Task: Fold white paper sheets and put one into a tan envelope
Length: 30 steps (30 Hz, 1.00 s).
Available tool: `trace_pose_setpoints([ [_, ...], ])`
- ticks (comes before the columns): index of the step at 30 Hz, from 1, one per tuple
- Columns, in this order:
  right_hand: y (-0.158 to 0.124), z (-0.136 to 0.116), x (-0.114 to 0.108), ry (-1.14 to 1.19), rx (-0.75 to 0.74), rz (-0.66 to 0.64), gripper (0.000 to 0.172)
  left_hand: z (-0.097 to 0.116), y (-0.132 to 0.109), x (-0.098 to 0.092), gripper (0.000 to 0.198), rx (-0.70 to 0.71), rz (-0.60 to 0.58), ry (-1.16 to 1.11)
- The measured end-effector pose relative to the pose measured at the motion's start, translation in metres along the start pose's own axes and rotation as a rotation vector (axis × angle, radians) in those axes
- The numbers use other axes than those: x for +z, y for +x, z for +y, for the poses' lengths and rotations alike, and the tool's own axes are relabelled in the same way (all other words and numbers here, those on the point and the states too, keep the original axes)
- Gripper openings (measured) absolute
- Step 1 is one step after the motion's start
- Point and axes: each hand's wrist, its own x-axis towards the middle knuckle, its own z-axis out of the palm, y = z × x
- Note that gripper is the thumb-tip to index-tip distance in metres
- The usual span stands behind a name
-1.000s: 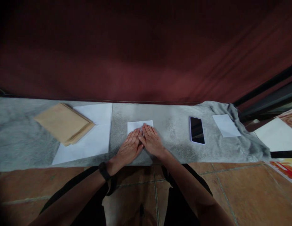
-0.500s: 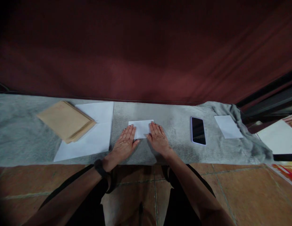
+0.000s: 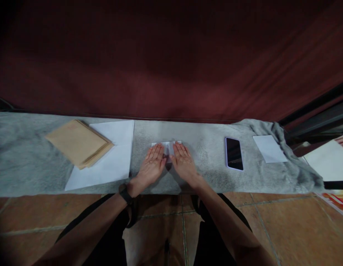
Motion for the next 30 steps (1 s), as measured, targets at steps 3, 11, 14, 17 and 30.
trace_pose_setpoints([
  [3,0.004,-0.013,0.008,0.025,-0.042,-0.061,0.060,0.004,0.007,0.010,0.061,0.055,-0.022,-0.017],
  [11,0.006,-0.006,0.019,-0.081,-0.027,-0.018,0.060,-0.011,0.012,0.016,0.061,0.016,-0.022,0.033],
  [14,0.007,-0.001,0.019,-0.125,-0.029,0.008,0.061,-0.016,0.014,0.010,0.063,-0.040,-0.053,0.076],
  [17,0.006,0.002,0.018,-0.156,-0.023,0.036,0.062,-0.019,0.014,0.004,0.065,-0.084,-0.067,0.110],
  [30,0.002,0.023,0.007,-0.158,0.064,0.036,0.065,-0.025,0.005,-0.006,0.070,-0.067,-0.031,0.169],
])
